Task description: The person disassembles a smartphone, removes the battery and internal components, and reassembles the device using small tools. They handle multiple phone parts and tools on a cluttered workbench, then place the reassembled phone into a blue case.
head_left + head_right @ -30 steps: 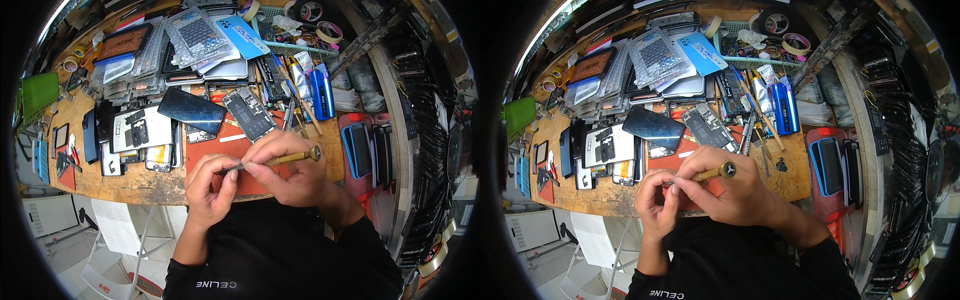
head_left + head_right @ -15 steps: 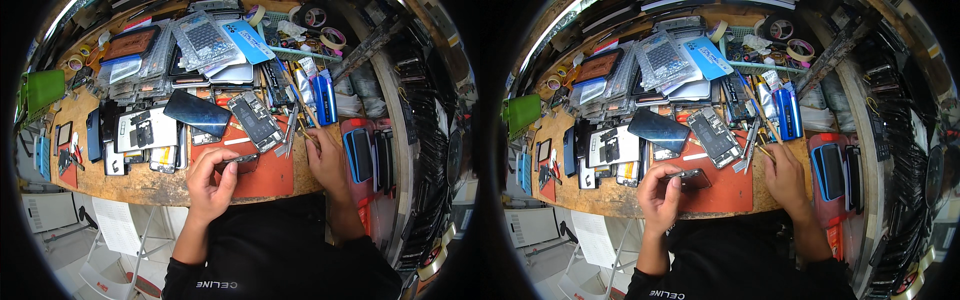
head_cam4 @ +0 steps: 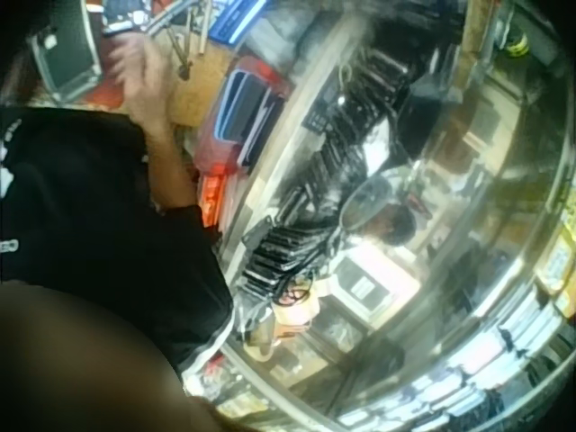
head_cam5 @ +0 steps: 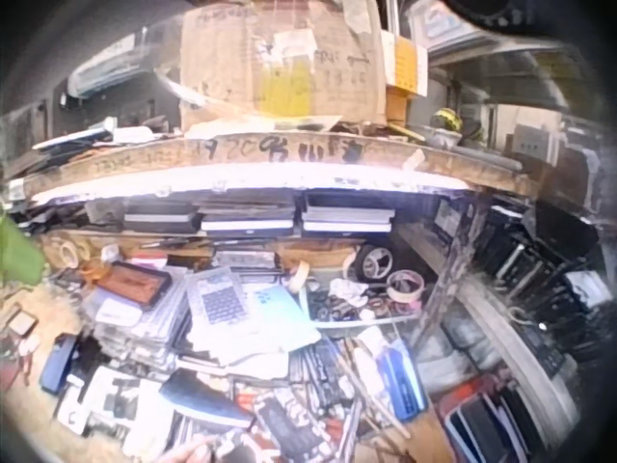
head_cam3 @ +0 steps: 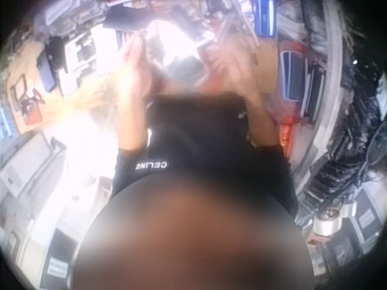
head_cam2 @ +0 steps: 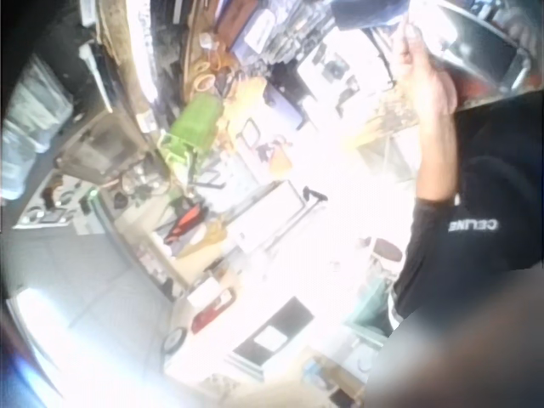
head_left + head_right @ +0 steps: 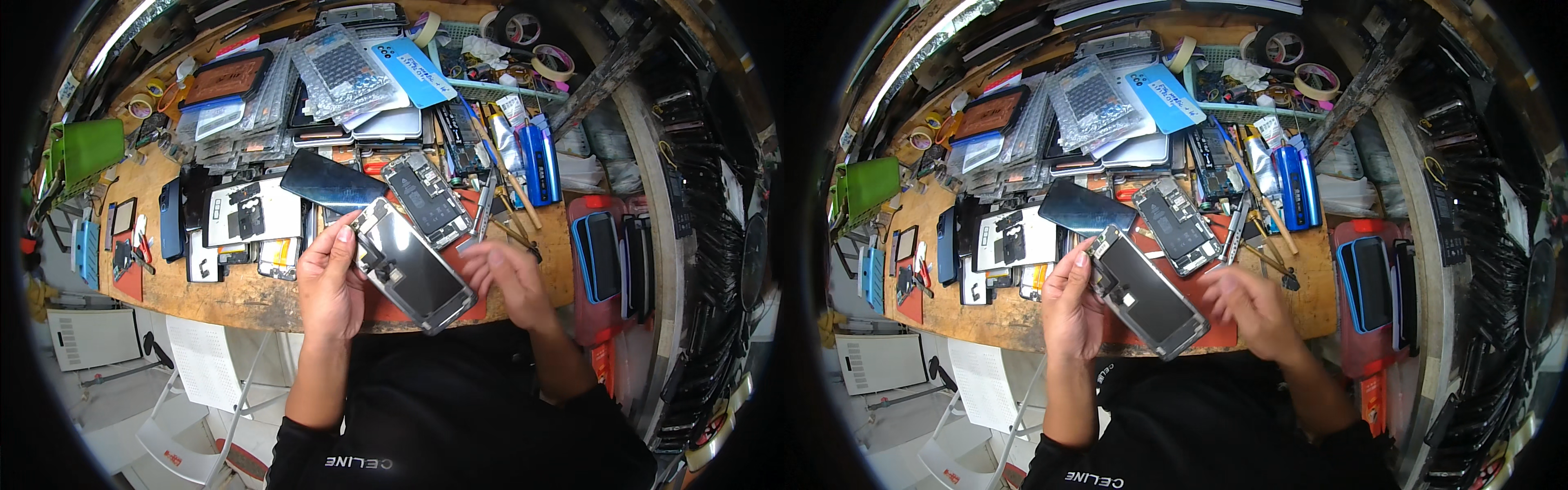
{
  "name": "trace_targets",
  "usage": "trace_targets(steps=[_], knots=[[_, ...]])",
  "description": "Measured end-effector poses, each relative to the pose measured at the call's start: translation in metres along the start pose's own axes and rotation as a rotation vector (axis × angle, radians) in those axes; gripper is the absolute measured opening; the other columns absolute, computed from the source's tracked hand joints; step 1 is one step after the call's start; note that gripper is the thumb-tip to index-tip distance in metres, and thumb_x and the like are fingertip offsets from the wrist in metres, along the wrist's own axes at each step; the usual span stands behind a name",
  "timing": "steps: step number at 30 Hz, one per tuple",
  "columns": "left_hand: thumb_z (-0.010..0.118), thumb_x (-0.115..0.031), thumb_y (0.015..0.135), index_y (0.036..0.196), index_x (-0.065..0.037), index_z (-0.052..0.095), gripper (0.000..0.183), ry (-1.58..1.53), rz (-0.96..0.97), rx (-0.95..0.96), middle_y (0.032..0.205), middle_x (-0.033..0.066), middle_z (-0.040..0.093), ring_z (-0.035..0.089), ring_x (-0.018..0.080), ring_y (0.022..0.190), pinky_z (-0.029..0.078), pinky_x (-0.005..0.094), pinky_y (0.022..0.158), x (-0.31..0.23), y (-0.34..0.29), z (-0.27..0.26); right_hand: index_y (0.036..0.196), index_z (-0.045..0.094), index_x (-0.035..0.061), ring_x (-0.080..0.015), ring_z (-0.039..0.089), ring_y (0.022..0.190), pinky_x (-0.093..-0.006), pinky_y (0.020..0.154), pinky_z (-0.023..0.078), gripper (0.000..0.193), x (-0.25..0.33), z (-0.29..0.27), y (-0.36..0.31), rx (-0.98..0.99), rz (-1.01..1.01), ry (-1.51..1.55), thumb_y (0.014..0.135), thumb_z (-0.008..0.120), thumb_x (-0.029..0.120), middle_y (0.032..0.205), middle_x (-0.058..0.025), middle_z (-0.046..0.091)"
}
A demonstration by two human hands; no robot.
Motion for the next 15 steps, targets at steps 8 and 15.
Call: trace_targets(steps=[8, 15], knots=[[0.064, -0.013, 0.114, 0.146, 0.006, 0.065, 0.037, 0.056, -0.062, -0.011, 0.105, 0.0046, 0.077, 0.067, 0.0047, 0.077, 0.059, 0.0202, 0.067, 0.013, -0.001, -0.005, 0.119, 0.067, -0.0048, -0.0126, 0.073, 0.070, -0.0251, 0.060, 0.059, 0.021, 0.013, 0.041, -0.020, 0.247, 0.244, 0.499, 0.106, 0.074, 0.010, 0.092, -0.0085, 0.074], [0.061, -0.012, 0.115, 0.150, 0.004, 0.060, 0.039, -0.048, -0.277, 0.068, 0.098, 0.0048, 0.073, 0.073, 0.0097, 0.080, 0.069, 0.0262, 0.073, 0.039, -0.008, 0.012, 0.121, 0.068, -0.0063, -0.0109, 0.075, 0.076, -0.0247, 0.063, 0.061, 0.031, 0.068, 0.024, -0.029, 0.057, -0.021, 0.583, 0.097, 0.086, 0.004, 0.094, -0.0129, 0.080]])
Point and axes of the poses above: each hand's wrist, its own y-axis towards the middle knuckle, its own z-axis out of the palm, x = y × z, the point moved 10 cm from there along y, towards the middle knuckle
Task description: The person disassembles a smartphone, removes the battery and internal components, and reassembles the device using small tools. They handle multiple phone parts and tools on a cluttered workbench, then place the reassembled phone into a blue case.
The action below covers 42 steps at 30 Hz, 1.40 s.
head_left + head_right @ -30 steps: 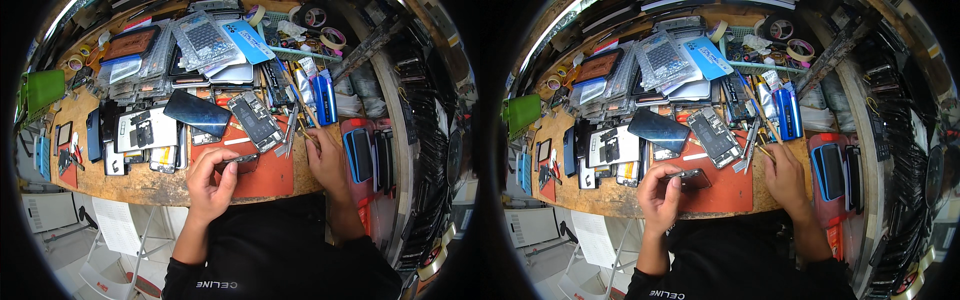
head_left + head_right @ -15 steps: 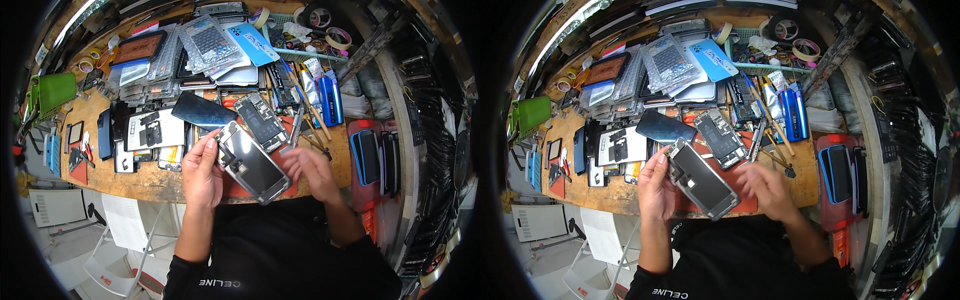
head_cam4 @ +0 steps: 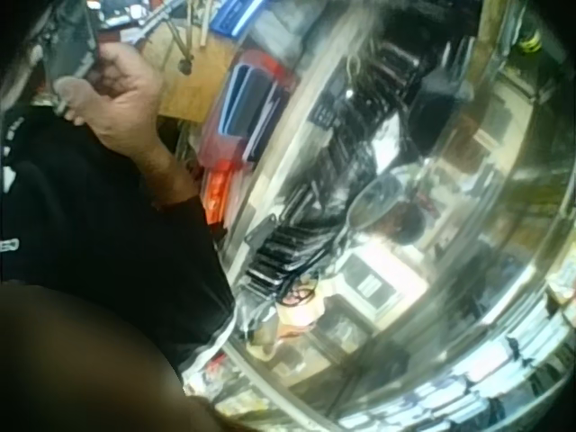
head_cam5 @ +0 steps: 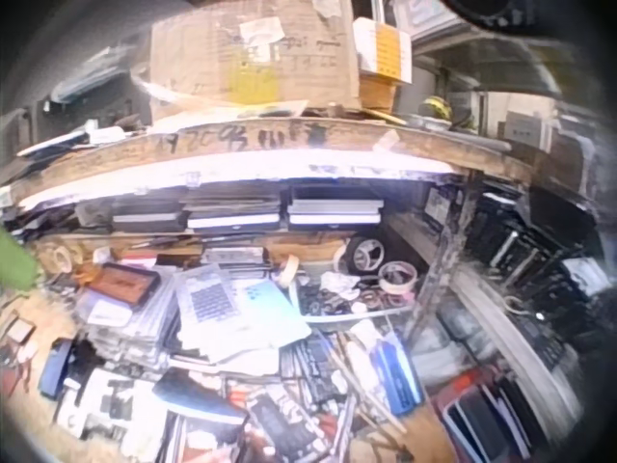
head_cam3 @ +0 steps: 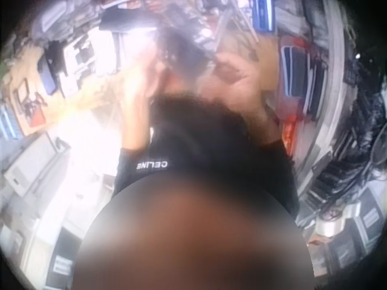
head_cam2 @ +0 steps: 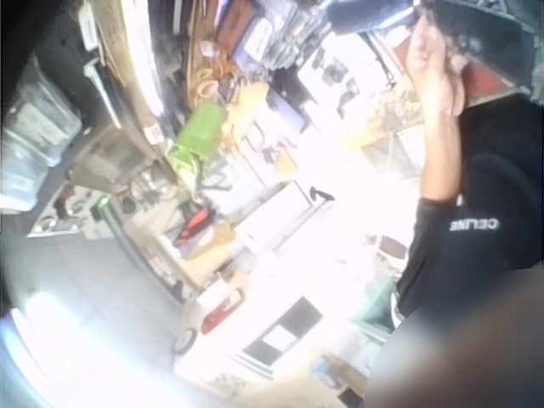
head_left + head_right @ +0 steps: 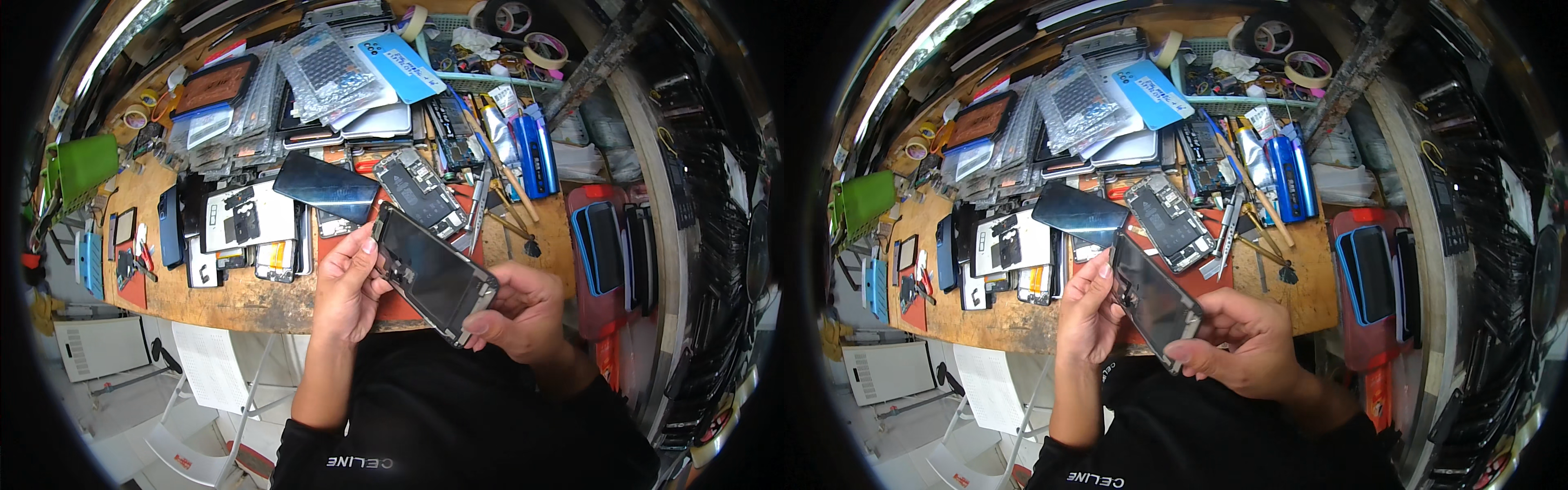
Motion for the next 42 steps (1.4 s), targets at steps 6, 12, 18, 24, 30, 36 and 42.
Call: trace_targets(steps=[6, 12, 18, 24, 30, 36, 42], knots=[[0.052, -0.021, 0.119, 0.144, 0.005, 0.059, 0.037, -0.200, -0.020, 0.107, 0.114, 0.0147, 0.079, 0.081, 0.0184, 0.093, 0.073, 0.0331, 0.077, 0.003, 0.002, 0.013, 0.115, 0.074, -0.0056, -0.0070, 0.077, 0.080, -0.0236, 0.069, 0.062, 0.027, 0.014, 0.006, 0.005, -0.050, -0.120, -0.188, 0.095, 0.088, 0.003, 0.088, -0.0075, 0.081], [0.055, -0.019, 0.118, 0.141, 0.004, 0.061, 0.033, -0.156, -0.037, 0.065, 0.110, 0.0132, 0.080, 0.081, 0.0169, 0.089, 0.071, 0.0273, 0.069, 0.005, 0.005, 0.008, 0.112, 0.075, -0.0041, -0.0059, 0.077, 0.080, -0.0230, 0.069, 0.062, 0.023, 0.015, 0.008, 0.005, -0.047, -0.141, -0.191, 0.095, 0.088, 0.004, 0.087, -0.0059, 0.082], [0.054, -0.013, 0.116, 0.136, 0.002, 0.064, 0.027, -0.233, -0.047, 0.183, 0.121, 0.0147, 0.079, 0.080, 0.0213, 0.106, 0.071, 0.0352, 0.090, 0.002, 0.004, 0.014, 0.110, 0.074, -0.0045, -0.0062, 0.077, 0.080, -0.0223, 0.067, 0.061, 0.019, 0.006, 0.000, 0.004, -0.091, -0.074, -0.164, 0.096, 0.086, 0.001, 0.087, -0.0058, 0.081], [0.055, -0.015, 0.117, 0.136, -0.001, 0.064, 0.026, -0.185, -0.021, 0.182, 0.121, 0.0128, 0.079, 0.080, 0.0215, 0.107, 0.071, 0.0379, 0.089, 0.002, 0.008, 0.012, 0.110, 0.073, -0.0046, -0.0070, 0.076, 0.078, -0.0231, 0.066, 0.059, 0.017, -0.003, -0.007, 0.002, -0.102, -0.062, -0.161, 0.097, 0.083, 0.000, 0.088, -0.0053, 0.080], [0.059, -0.015, 0.116, 0.133, -0.002, 0.069, 0.024, 0.374, 0.217, 0.130, 0.117, 0.0097, 0.079, 0.077, 0.0192, 0.102, 0.065, 0.0348, 0.091, -0.017, 0.014, -0.010, 0.118, 0.071, -0.0043, -0.0068, 0.070, 0.082, -0.0268, 0.070, 0.057, 0.019, -0.021, -0.037, 0.006, -0.101, -0.045, -0.506, 0.106, 0.074, 0.010, 0.094, -0.0032, 0.075], [0.066, -0.001, 0.097, 0.148, -0.009, 0.062, 0.052, 1.990, 0.875, 0.641, 0.147, 0.0127, 0.068, 0.061, 0.0337, 0.139, 0.044, 0.0481, 0.122, -0.049, 0.039, 0.107, 0.133, 0.063, -0.0021, -0.0077, 0.066, 0.103, -0.0262, 0.093, 0.054, 0.024, -0.010, -0.142, -0.013, -0.551, -0.136, -0.099, 0.113, 0.062, 0.011, 0.115, -0.0046, 0.072], [0.079, -0.010, 0.086, 0.156, -0.012, 0.056, 0.074, 2.324, 1.001, 1.158, 0.153, 0.0099, 0.061, 0.052, 0.0301, 0.148, 0.033, 0.0491, 0.131, 0.004, 0.073, 0.127, 0.134, 0.062, -0.0034, -0.0101, 0.068, 0.107, -0.0278, 0.098, 0.055, 0.024, 0.000, -0.161, -0.029, -0.564, -0.215, -0.011, 0.114, 0.061, 0.011, 0.119, -0.0072, 0.073]])
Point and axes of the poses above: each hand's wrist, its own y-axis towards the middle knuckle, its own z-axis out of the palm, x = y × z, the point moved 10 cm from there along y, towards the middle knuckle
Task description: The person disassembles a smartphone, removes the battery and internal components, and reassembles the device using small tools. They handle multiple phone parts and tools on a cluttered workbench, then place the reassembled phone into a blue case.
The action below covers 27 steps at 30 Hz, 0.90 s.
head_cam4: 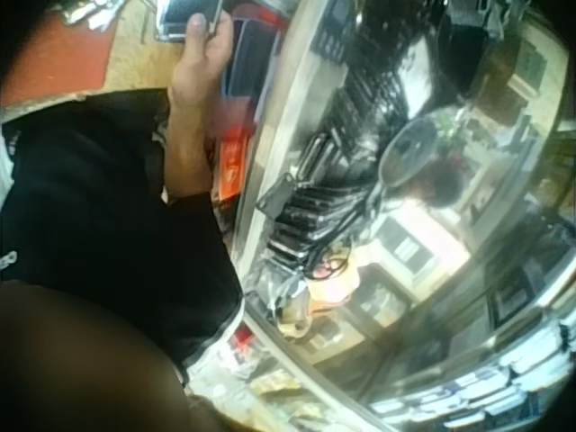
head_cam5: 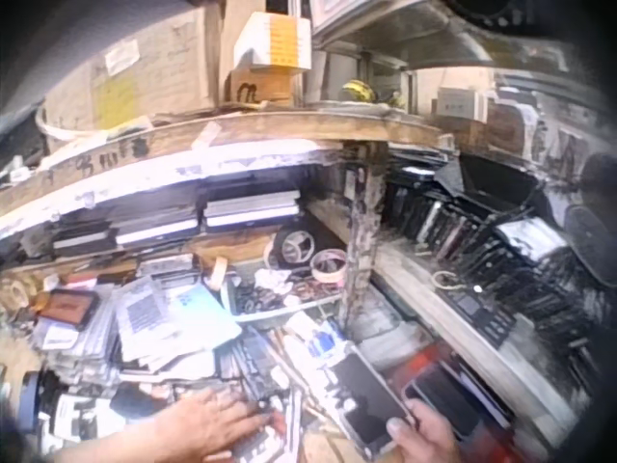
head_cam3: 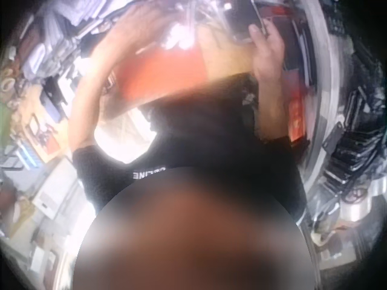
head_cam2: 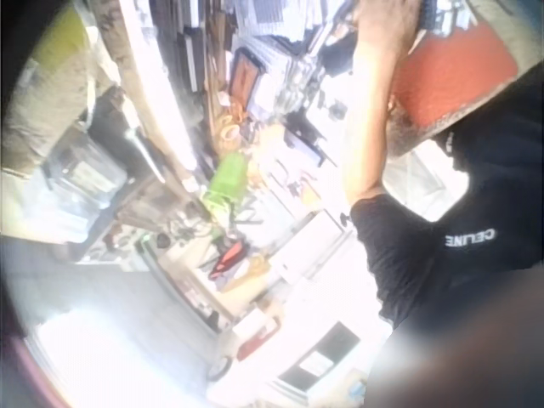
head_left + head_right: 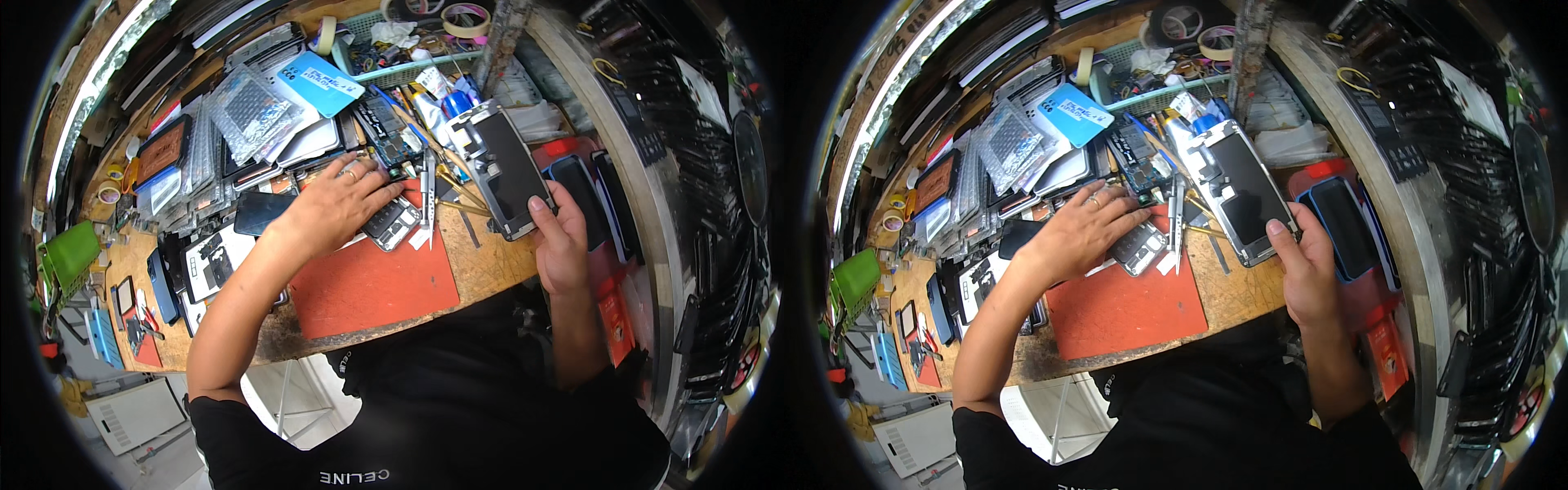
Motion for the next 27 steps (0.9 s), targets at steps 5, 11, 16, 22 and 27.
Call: trace_targets(steps=[5, 11, 16, 22, 27], knots=[[0.094, -0.014, 0.063, 0.150, -0.014, 0.058, 0.095, -0.060, 0.066, 0.045, 0.131, 0.0069, 0.061, 0.057, 0.0301, 0.139, 0.030, 0.0511, 0.136, -0.007, 0.022, -0.023, 0.134, 0.062, -0.0034, -0.0101, 0.067, 0.106, -0.0279, 0.098, 0.054, 0.025, -0.001, -0.005, -0.010, -0.051, -0.027, 0.055, 0.115, 0.061, 0.012, 0.120, -0.0069, 0.073], [0.090, -0.012, 0.069, 0.151, -0.010, 0.059, 0.088, -0.498, -0.279, -0.323, 0.127, 0.0131, 0.058, 0.061, 0.0368, 0.113, 0.051, 0.0483, 0.100, -0.053, -0.026, -0.086, 0.133, 0.062, -0.0037, -0.0092, 0.066, 0.106, -0.0280, 0.097, 0.053, 0.024, -0.018, -0.003, -0.009, 0.037, -0.057, -0.101, 0.114, 0.063, 0.012, 0.119, -0.0064, 0.073], [0.093, -0.027, 0.070, 0.150, -0.008, 0.064, 0.087, -0.467, -0.533, -0.110, 0.130, 0.0145, 0.064, 0.064, 0.0369, 0.117, 0.051, 0.0489, 0.104, -0.081, -0.100, -0.024, 0.133, 0.063, -0.0050, -0.0081, 0.064, 0.106, -0.0258, 0.094, 0.053, 0.025, -0.041, 0.041, -0.019, 0.264, -0.027, -0.245, 0.111, 0.067, 0.005, 0.116, -0.0051, 0.071], [0.091, -0.025, 0.086, 0.139, -0.004, 0.068, 0.062, -0.515, -0.744, -0.414, 0.136, 0.0136, 0.069, 0.069, 0.0323, 0.122, 0.053, 0.0467, 0.106, -0.088, -0.138, -0.015, 0.133, 0.064, -0.0044, -0.0066, 0.062, 0.099, -0.0237, 0.086, 0.052, 0.025, -0.049, 0.101, -0.024, 0.394, -0.083, -0.335, 0.109, 0.068, 0.003, 0.111, -0.0041, 0.067], [0.075, -0.006, 0.104, 0.161, -0.003, 0.034, 0.071, -1.618, -1.096, -1.260, 0.129, 0.0143, 0.068, 0.073, 0.0218, 0.116, 0.060, 0.0373, 0.104, -0.097, -0.157, 0.033, 0.126, 0.070, -0.0042, -0.0165, 0.073, 0.091, -0.0291, 0.079, 0.059, 0.024, -0.028, 0.130, -0.044, 0.419, -0.374, -0.466, 0.102, 0.073, -0.004, 0.106, -0.0117, 0.076]])
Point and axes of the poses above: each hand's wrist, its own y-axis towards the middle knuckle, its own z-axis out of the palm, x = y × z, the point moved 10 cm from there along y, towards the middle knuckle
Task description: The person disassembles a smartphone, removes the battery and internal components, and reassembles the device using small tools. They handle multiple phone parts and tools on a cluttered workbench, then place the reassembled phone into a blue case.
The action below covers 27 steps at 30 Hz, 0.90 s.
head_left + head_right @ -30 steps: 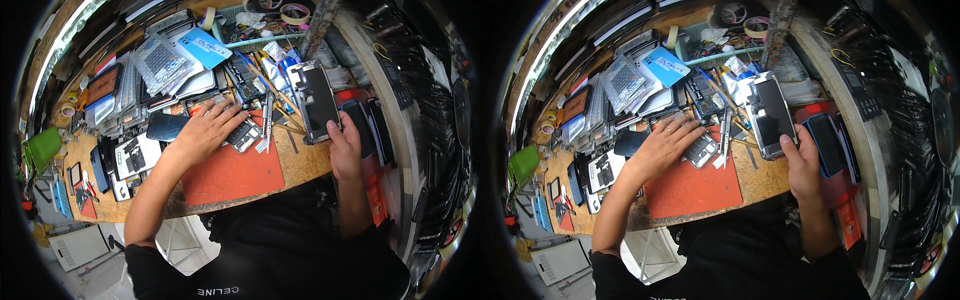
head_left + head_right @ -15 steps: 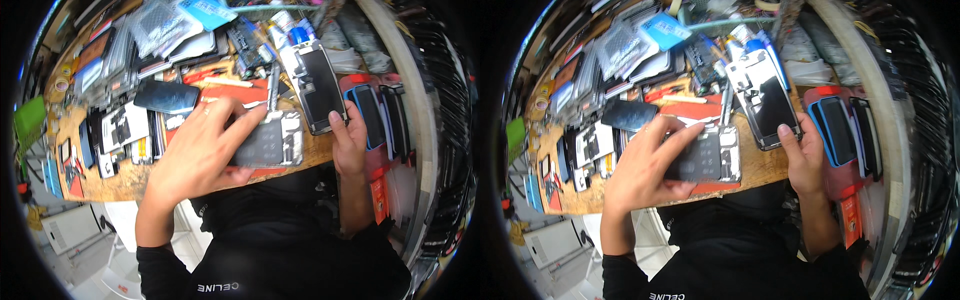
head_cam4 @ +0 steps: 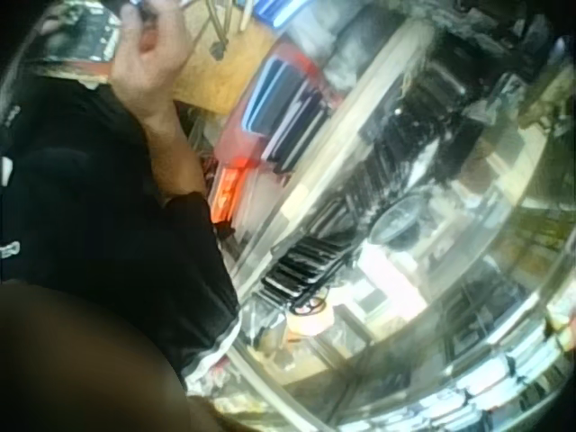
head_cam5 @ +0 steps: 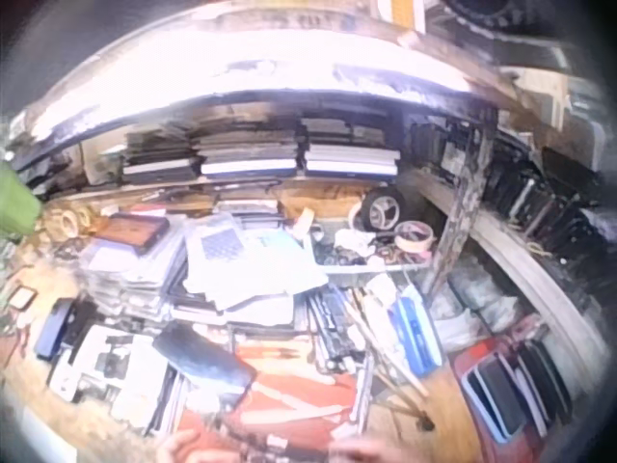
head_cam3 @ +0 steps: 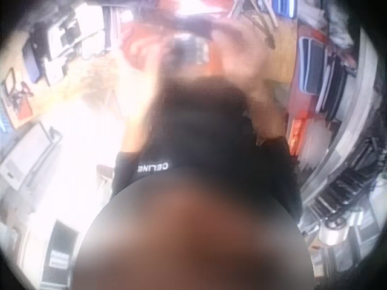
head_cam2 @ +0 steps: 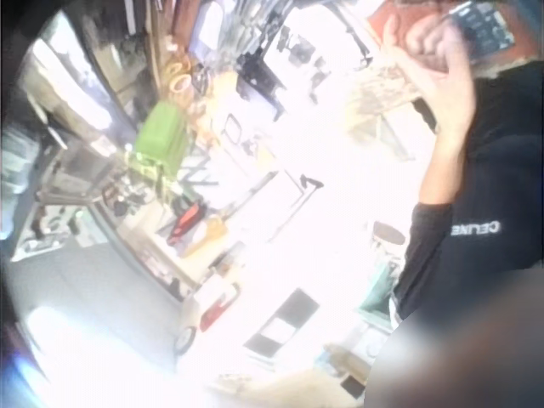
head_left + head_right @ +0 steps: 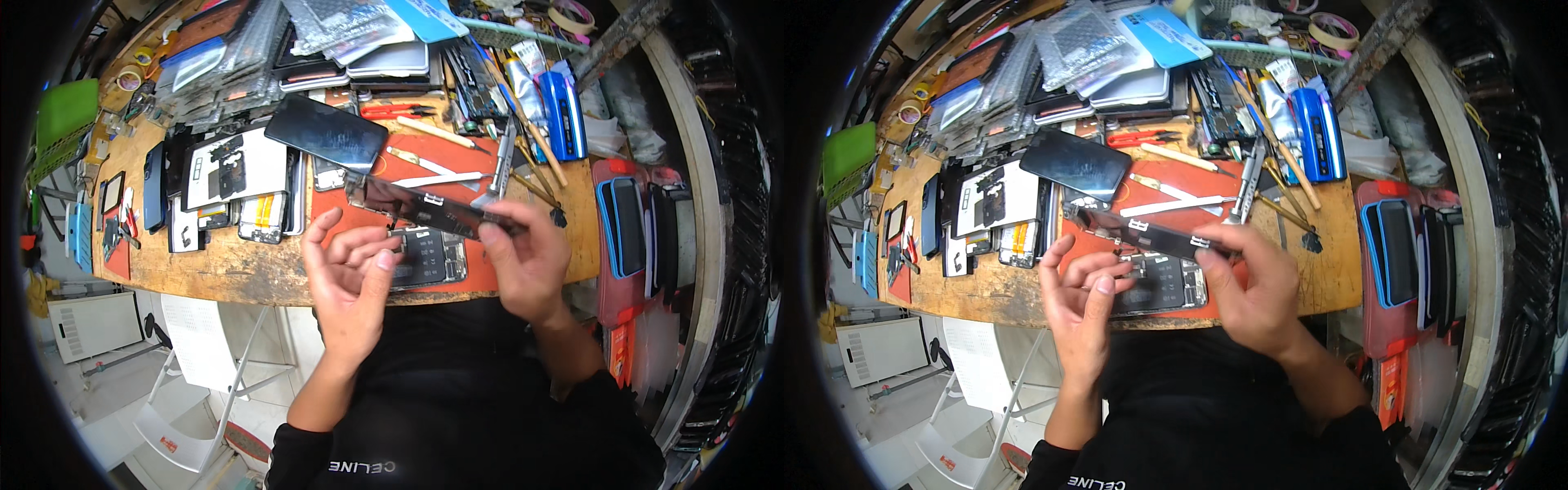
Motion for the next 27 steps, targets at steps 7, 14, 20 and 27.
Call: trace_targets(steps=[7, 14, 20, 27], knots=[[0.064, 0.005, 0.107, 0.169, -0.003, 0.017, 0.079, -0.243, -0.059, -0.034, 0.126, 0.0114, 0.065, 0.072, 0.0173, 0.111, 0.063, 0.0370, 0.099, 0.009, 0.019, 0.014, 0.121, 0.074, -0.0037, -0.0299, 0.082, 0.098, -0.0358, 0.083, 0.064, 0.029, 0.044, 0.020, 0.001, 0.052, -0.406, -0.159, 0.093, 0.074, -0.013, 0.111, -0.0210, 0.081], [0.065, 0.006, 0.106, 0.172, -0.004, 0.013, 0.084, -0.255, -0.020, -0.004, 0.123, 0.0102, 0.064, 0.072, 0.0168, 0.107, 0.065, 0.0387, 0.097, 0.013, 0.017, 0.009, 0.122, 0.074, -0.0058, -0.0269, 0.080, 0.088, -0.0332, 0.079, 0.062, 0.032, 0.023, 0.013, -0.006, -0.052, -0.079, -0.075, 0.091, 0.078, -0.012, 0.102, -0.0178, 0.081], [0.066, 0.005, 0.106, 0.174, -0.007, 0.007, 0.090, -0.231, 0.027, -0.031, 0.125, 0.0114, 0.064, 0.073, 0.0170, 0.105, 0.066, 0.0376, 0.096, 0.010, 0.014, 0.005, 0.119, 0.074, -0.0066, -0.0281, 0.080, 0.083, -0.0351, 0.073, 0.064, 0.033, 0.053, 0.028, -0.006, -0.005, -0.356, -0.272, 0.088, 0.080, -0.012, 0.100, -0.0181, 0.080], [0.064, 0.006, 0.107, 0.174, -0.006, 0.006, 0.090, -0.222, 0.017, -0.013, 0.118, 0.0130, 0.068, 0.075, 0.0184, 0.101, 0.068, 0.0356, 0.091, 0.009, 0.015, 0.006, 0.125, 0.069, -0.0088, -0.0189, 0.077, 0.086, -0.0313, 0.074, 0.062, 0.032, 0.042, 0.017, -0.017, -0.061, -0.175, -0.153, 0.095, 0.077, -0.009, 0.101, -0.0151, 0.078]])
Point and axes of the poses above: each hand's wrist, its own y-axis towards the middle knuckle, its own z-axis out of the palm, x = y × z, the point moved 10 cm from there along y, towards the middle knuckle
